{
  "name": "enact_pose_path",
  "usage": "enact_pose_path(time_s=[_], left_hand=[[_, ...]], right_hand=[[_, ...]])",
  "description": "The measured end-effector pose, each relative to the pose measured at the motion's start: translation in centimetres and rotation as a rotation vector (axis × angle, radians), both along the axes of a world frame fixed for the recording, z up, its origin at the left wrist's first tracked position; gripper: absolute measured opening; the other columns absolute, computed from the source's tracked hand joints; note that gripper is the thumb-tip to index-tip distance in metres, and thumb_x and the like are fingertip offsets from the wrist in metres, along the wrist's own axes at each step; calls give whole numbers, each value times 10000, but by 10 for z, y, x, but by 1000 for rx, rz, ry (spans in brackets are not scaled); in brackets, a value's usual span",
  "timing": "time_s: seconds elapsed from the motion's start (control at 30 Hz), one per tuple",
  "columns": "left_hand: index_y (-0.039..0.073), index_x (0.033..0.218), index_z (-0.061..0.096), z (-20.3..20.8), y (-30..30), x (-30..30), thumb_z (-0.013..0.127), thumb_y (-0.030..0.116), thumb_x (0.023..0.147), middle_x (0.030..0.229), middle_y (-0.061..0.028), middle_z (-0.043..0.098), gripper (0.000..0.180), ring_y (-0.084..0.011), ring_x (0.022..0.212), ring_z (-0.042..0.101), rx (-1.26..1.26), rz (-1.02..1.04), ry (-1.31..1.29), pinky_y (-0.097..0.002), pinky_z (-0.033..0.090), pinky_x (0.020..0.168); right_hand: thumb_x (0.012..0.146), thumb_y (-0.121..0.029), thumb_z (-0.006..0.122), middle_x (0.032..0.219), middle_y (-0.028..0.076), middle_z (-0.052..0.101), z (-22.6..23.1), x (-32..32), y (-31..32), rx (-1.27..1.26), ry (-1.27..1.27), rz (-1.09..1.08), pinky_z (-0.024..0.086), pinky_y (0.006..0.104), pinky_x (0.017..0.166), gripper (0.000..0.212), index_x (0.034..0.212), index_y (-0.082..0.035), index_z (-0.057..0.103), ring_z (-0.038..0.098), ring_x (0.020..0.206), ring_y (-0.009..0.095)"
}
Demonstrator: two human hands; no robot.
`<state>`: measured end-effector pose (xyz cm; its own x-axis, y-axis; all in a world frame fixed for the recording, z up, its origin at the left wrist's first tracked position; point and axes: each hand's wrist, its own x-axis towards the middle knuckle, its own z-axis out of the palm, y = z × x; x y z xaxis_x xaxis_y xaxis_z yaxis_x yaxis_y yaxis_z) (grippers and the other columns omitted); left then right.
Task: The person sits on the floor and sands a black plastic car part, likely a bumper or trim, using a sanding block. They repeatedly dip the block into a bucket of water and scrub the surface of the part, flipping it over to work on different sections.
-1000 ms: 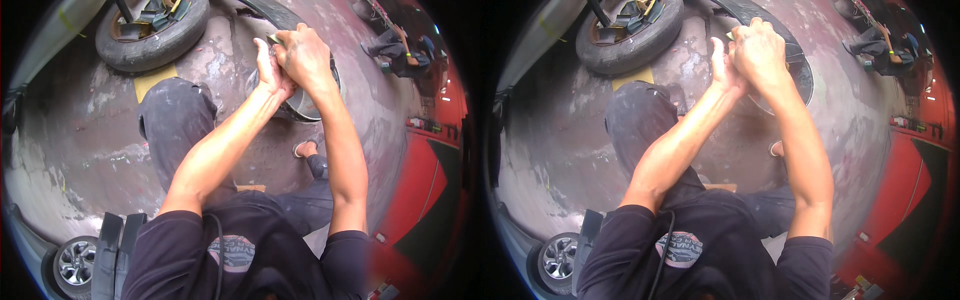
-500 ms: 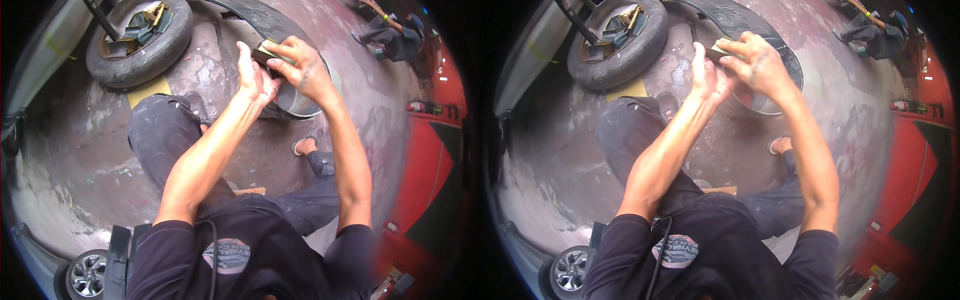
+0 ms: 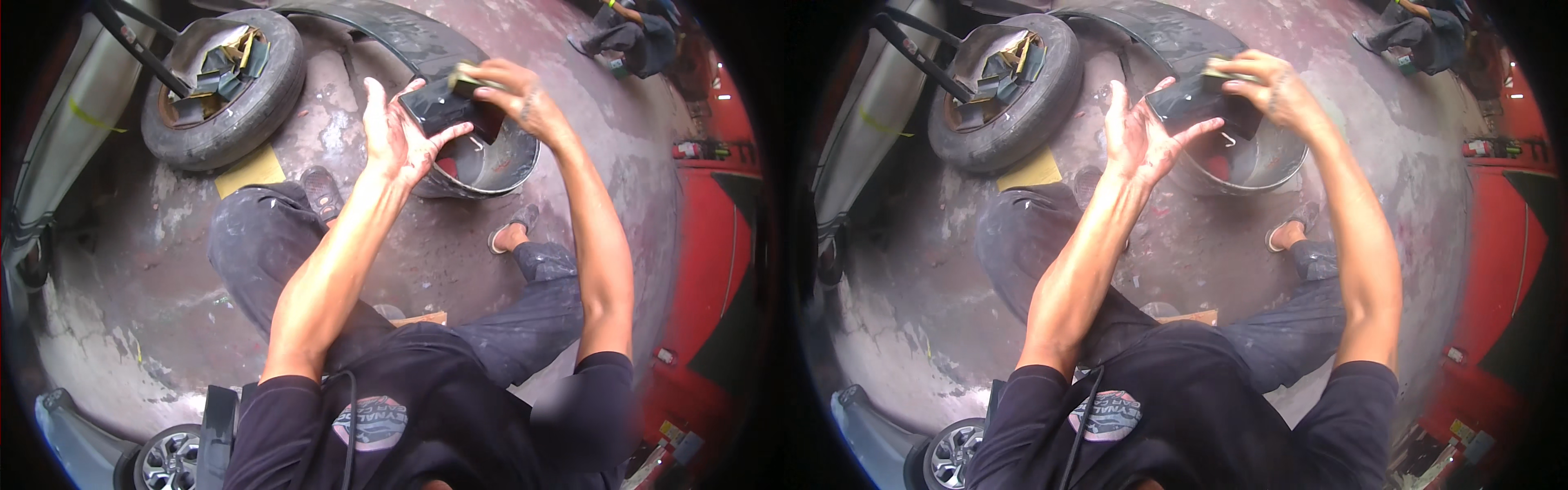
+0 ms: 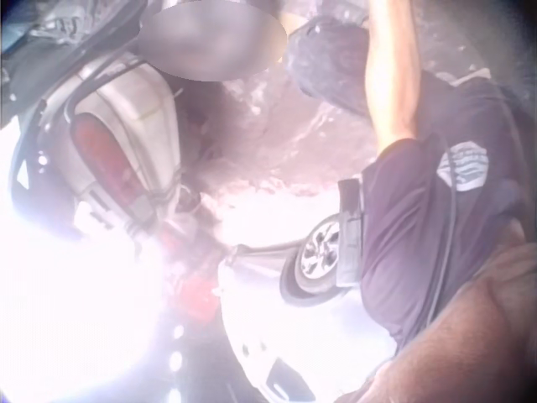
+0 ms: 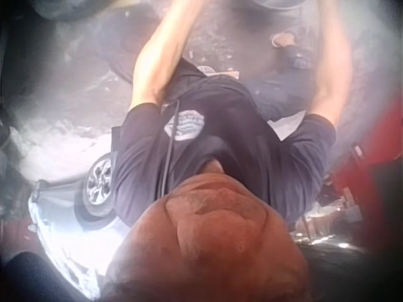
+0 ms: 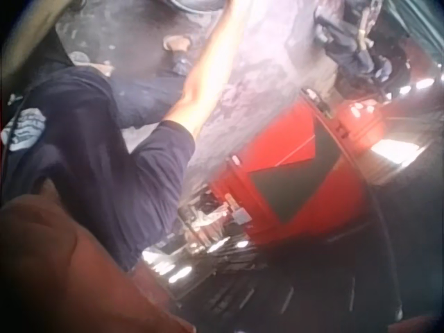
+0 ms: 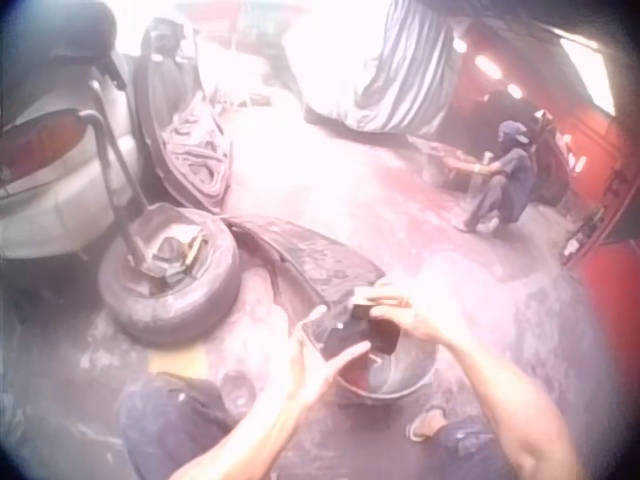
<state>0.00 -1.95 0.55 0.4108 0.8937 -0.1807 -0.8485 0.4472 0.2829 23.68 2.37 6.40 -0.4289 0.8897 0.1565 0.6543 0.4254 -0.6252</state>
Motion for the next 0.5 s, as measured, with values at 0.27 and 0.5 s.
enact_pose_path(time_s=[0.27, 0.5], left_hand=[[-36, 1565, 305, -7, -1, -7, 286, 831, 1041, 1554, -267, 468, 1013, -414, 1454, 493, 59, -38, -24, -713, 478, 1099], [-36, 1580, 261, -7, 1, 3, 319, 870, 1005, 1620, -286, 373, 1074, -436, 1480, 458, 24, 24, 59, -748, 465, 1101]], right_hand=[[942, -169, 787, 1268, 142, 707, 13, -66, -32, 52, 53, 146, 524, 380, 1059, 397, 1339, -172, 779, 667, 1198, 293], [951, -146, 768, 1306, 134, 714, 6, -33, -15, 65, -38, 103, 524, 383, 1067, 390, 1340, -126, 774, 677, 1205, 280]])
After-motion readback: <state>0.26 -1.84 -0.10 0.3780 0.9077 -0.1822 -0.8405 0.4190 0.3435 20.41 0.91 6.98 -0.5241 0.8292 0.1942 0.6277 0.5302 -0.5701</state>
